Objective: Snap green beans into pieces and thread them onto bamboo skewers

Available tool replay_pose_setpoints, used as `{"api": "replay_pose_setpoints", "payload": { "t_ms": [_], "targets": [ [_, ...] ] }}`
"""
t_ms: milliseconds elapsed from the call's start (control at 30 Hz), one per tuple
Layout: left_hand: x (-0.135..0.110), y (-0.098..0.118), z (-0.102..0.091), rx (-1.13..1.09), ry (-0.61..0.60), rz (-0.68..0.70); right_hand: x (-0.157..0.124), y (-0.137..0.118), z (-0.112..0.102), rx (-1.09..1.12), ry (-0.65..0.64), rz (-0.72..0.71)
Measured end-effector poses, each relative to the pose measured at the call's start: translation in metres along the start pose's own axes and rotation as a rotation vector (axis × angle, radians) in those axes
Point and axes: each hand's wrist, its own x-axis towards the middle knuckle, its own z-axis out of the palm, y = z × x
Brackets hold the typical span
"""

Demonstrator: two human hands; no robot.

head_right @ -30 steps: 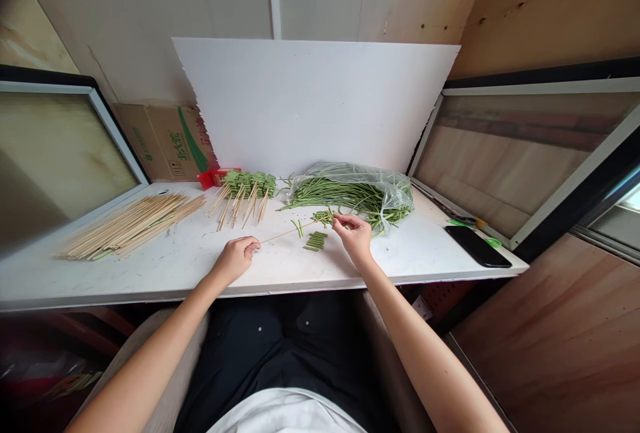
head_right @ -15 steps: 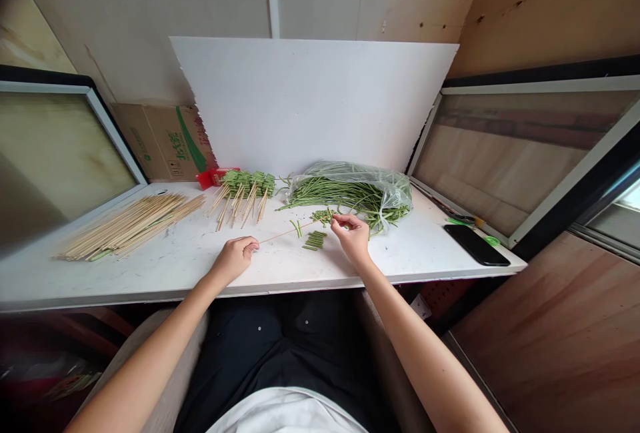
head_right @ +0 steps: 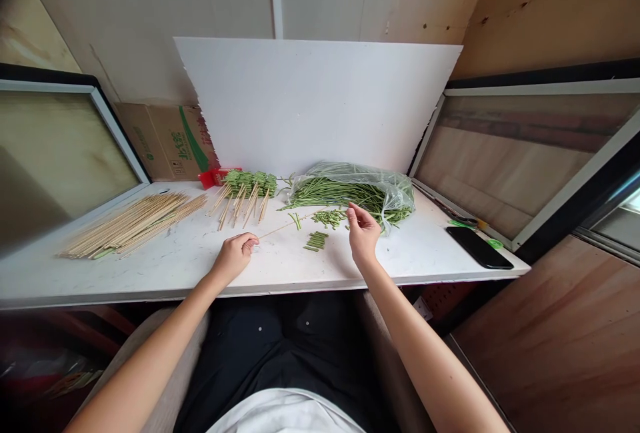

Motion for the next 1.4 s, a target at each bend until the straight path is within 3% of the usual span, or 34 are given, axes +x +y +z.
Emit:
{"api": "replay_pose_setpoints", "payload": {
  "t_ms": [367,633,767,1067,1400],
  "targets": [
    [-0.001,-0.001,-0.002,-0.008,-0.001,-0.003,-0.003,0.009,-0.002,0.240,-0.128,0.380],
    [-0.015,-0.006,-0.029,0.016,-0.052,-0.038,-0.022,0.002,-0.006,0.341,-0.251,0.521],
    [-0.015,0.002,-0.034,-0.002,-0.030,-0.064,-0.028,0.001,-0.007,0.347,-0.255,0.552],
    [-0.025,0.005,-0.010,-0.110,-0.057,-0.084,-0.031,0.007,-0.014,0.325,-0.306,0.523],
    [-0.031,0.003,-0.011,-0.129,-0.075,-0.103,-0.032,0.003,-0.010,0.406,-0.229,0.629]
  ]
}}
